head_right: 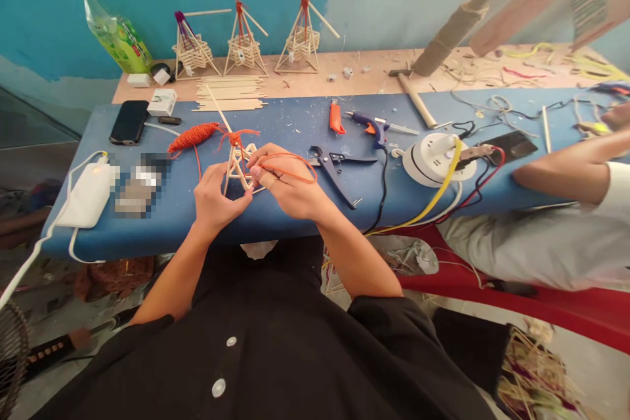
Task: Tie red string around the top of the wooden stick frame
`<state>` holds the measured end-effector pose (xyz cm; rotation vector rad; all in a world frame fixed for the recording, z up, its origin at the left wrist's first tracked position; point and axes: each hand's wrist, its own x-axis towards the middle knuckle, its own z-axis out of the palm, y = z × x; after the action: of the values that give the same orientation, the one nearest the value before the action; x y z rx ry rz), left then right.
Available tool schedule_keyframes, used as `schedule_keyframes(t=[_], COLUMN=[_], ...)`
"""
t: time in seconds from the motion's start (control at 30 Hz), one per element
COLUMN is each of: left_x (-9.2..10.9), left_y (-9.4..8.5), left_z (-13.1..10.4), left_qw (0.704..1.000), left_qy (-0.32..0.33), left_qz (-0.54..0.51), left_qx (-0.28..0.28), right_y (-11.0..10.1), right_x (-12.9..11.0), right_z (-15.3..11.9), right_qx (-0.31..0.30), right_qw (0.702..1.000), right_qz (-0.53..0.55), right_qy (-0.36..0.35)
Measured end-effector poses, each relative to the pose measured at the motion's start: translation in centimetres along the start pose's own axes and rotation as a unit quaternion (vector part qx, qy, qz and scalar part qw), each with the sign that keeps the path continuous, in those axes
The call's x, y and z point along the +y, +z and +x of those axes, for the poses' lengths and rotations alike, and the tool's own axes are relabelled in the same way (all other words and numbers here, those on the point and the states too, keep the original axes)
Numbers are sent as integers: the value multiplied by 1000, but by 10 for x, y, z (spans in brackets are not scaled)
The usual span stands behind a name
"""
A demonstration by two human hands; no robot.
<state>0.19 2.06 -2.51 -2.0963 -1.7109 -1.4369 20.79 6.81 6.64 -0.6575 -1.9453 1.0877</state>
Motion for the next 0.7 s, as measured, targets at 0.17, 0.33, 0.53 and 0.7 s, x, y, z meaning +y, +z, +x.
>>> schedule_keyframes(t=[0.17, 0.33, 0.53, 0.7], left_x=[-4, -7, -12, -12], left_y=[-10, -18, -22, -23], left_z=[2, 6, 7, 8], left_qw=[1000, 999, 999, 998], left_qy=[-15, -24, -29, -31], left_qz=[-10, -19, -28, -37], left_qx=[-15, -24, -23, -29], right_y=[15, 31, 28, 19], right_x=[13, 13, 13, 12], right_z=[-2, 2, -4, -9], right_qx=[-16, -66, -52, -20], right_qw=[999, 997, 996, 995], right_qz=[2, 28, -14, -43], right_qy=[34, 27, 71, 87])
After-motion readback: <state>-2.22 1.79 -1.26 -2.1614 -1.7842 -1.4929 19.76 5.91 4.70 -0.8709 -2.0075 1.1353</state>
